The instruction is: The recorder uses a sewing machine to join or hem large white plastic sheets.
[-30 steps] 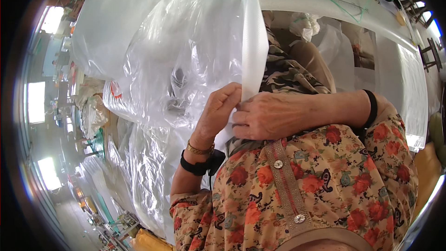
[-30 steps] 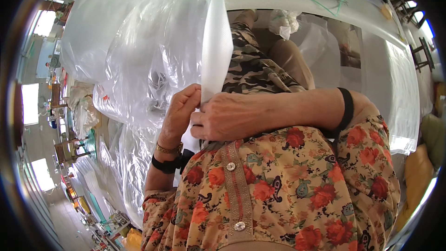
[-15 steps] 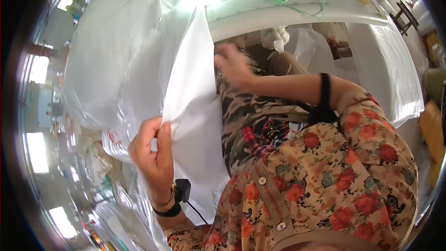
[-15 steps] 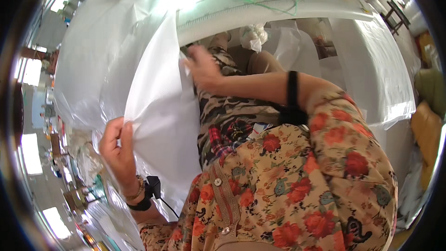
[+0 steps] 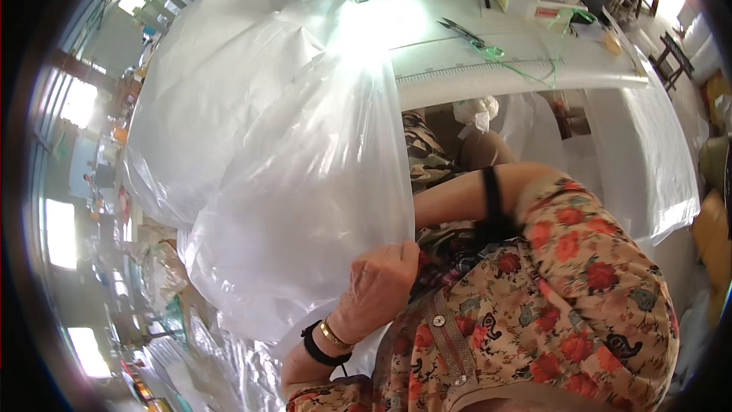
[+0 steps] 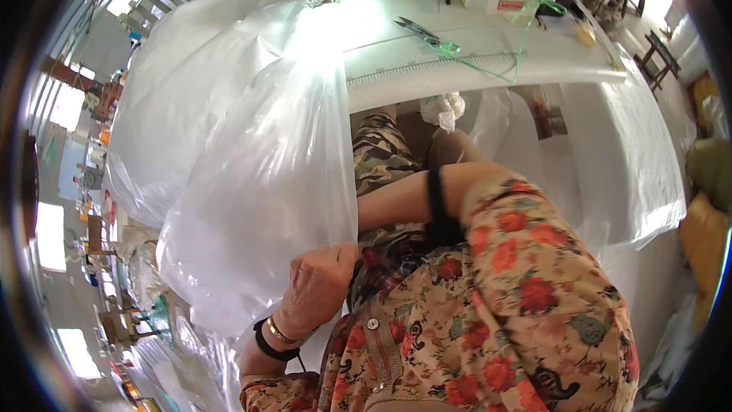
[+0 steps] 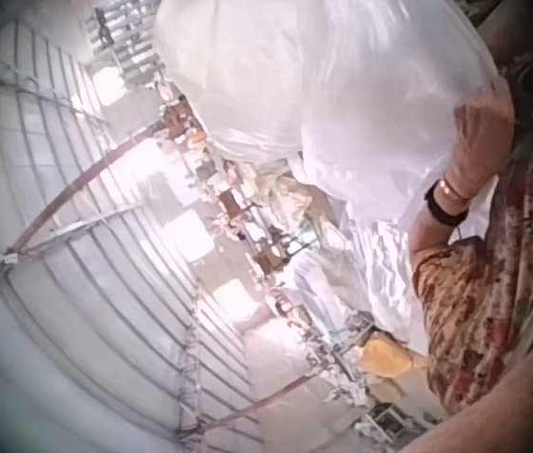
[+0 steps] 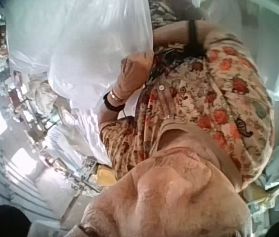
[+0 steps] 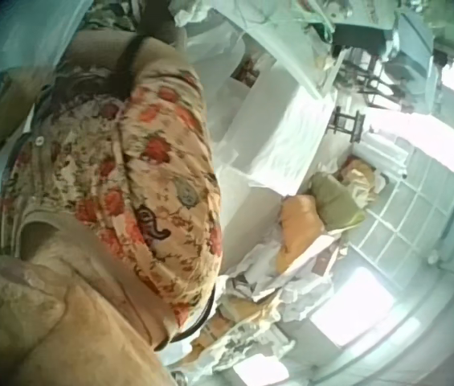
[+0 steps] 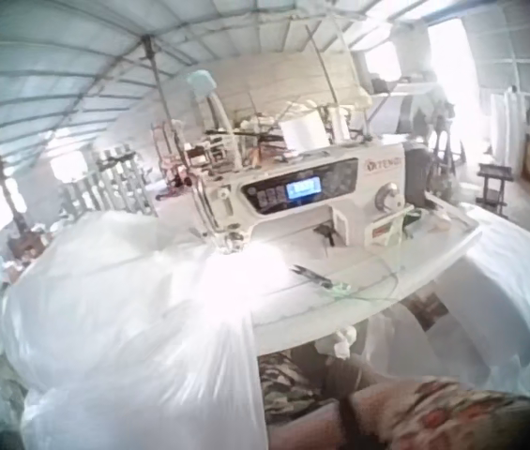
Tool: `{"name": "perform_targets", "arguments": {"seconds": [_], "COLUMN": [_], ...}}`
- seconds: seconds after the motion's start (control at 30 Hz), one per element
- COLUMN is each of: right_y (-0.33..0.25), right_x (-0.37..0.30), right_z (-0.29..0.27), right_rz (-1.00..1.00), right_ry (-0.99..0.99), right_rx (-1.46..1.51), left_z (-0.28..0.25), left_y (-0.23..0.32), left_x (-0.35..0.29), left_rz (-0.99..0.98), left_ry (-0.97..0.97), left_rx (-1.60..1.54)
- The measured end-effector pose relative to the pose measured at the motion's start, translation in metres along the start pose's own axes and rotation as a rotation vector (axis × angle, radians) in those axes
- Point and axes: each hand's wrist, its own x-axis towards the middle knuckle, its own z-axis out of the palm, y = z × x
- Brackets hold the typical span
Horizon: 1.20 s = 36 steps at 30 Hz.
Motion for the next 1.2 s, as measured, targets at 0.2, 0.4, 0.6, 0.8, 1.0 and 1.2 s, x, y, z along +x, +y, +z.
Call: {"name": "perform_targets", "arguments": {"seconds": [0.2, 0.4, 0.6, 0.8, 1.0, 1.2], "right_y": [-0.072, 0.008, 0.057, 0.085, 0.065, 0.066], "right_x": [-0.011, -0.012, 0.018, 0.035, 0.032, 0.039], "right_z": [-0.092, -0.170, -0.190, -0.201, -0.187, -0.193], "right_rz": [0.172, 0.014, 0.020, -0.057, -0.160, 0.024], "right_ry": [-0.571, 0.077, 0.268, 0.246, 0.383, 0.312], "right_rx": [-0.275, -0.958, -1.108, -1.063, -0.828, -0.853], "left_z": [0.028, 0.024, 0.007, -0.002, -0.009, -0.014], "left_y": [-0.008, 0.006, 0.015, 0.020, 0.028, 0.032], "left_x": [-0.023, -0.015, -0.015, -0.017, -0.029, -0.033], "left_rz": [-0.136, -0.201, -0.299, -0.329, -0.498, -0.505], "left_ry": [0.109, 0.259, 0.432, 0.462, 0.510, 0.502], "left_rx": [-0.047, -0.120, -0.171, -0.113, -0.204, -0.283]}}
